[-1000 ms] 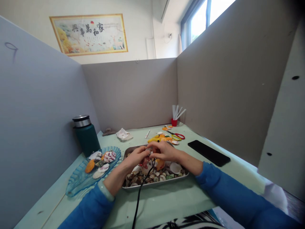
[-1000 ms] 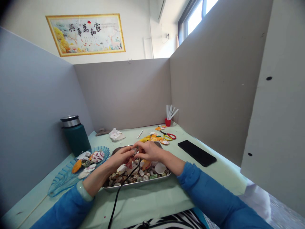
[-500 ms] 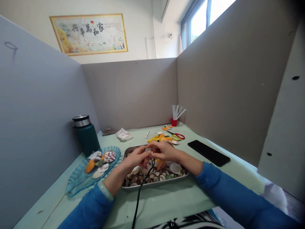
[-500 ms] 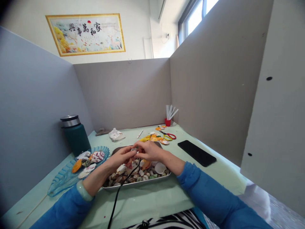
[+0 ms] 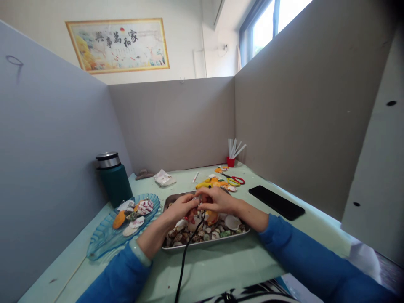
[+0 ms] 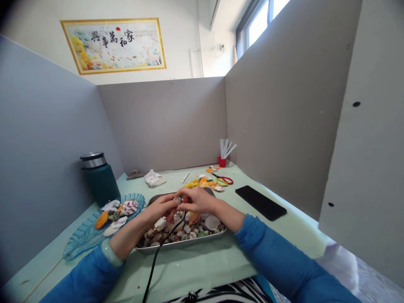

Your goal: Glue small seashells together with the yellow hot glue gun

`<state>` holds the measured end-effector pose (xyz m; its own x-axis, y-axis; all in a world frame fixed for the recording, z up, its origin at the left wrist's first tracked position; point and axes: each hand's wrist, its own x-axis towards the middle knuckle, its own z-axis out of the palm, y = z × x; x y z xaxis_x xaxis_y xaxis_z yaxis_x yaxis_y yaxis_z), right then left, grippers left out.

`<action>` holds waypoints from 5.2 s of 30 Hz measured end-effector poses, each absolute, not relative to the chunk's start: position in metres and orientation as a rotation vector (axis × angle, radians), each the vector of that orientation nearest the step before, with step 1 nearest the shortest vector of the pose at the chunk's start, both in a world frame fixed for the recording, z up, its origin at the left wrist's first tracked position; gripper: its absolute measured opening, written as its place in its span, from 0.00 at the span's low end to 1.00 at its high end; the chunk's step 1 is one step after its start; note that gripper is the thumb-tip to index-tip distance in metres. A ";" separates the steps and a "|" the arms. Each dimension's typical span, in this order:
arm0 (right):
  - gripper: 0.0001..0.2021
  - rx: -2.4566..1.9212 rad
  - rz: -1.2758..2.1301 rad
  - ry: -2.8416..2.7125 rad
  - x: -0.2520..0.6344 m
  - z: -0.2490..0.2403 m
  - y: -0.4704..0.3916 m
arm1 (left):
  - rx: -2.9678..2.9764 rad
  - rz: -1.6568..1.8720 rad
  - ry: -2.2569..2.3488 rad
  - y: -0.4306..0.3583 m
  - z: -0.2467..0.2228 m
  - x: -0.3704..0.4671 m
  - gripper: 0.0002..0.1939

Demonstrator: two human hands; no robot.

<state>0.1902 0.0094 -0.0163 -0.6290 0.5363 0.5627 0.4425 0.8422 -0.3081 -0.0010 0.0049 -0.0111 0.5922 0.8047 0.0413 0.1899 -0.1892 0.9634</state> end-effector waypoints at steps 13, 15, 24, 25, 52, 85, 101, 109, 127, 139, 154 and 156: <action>0.16 -0.693 0.193 -2.345 0.190 -0.017 0.009 | 1.719 0.693 0.843 0.002 -0.008 0.000 0.15; 0.16 -0.683 0.189 -2.349 0.190 -0.017 0.009 | 1.723 0.695 0.842 0.002 -0.009 0.000 0.15; 0.16 -0.707 0.148 -2.338 0.190 -0.019 0.012 | 1.718 0.700 0.849 0.002 -0.008 0.000 0.18; 0.16 -0.707 0.144 -2.337 0.191 -0.019 0.012 | 1.718 0.700 0.847 0.001 -0.007 0.000 0.18; 0.18 -0.714 0.159 -2.328 0.190 -0.016 0.010 | 1.708 0.714 0.880 0.005 -0.009 0.000 0.22; 0.19 -0.698 0.176 -2.364 0.191 -0.016 0.010 | 1.693 0.720 0.874 0.003 -0.009 0.000 0.19; 0.17 -0.711 0.163 -2.362 0.191 -0.017 0.010 | 1.715 0.727 0.877 0.004 -0.010 -0.001 0.18; 0.18 -0.713 0.174 -2.370 0.191 -0.017 0.010 | 1.699 0.721 0.874 0.004 -0.009 0.001 0.19; 0.16 -0.714 0.149 -2.370 0.191 -0.016 0.008 | 1.718 0.706 0.892 0.005 -0.009 0.000 0.20; 0.16 -0.703 0.147 -2.370 0.191 -0.017 0.009 | 1.738 0.704 0.860 0.004 -0.009 0.000 0.19; 0.16 -0.709 0.153 -2.378 0.190 -0.016 0.007 | 1.738 0.703 0.861 0.004 -0.009 0.000 0.19; 0.16 -0.710 0.155 -2.380 0.190 -0.015 0.007 | 1.740 0.705 0.859 0.004 -0.009 0.000 0.19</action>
<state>0.1902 0.0068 -0.0154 -0.6484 0.5273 0.5491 0.4515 0.8471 -0.2803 0.0000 0.0039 -0.0091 0.5734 0.8172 0.0576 0.2160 -0.2187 0.9516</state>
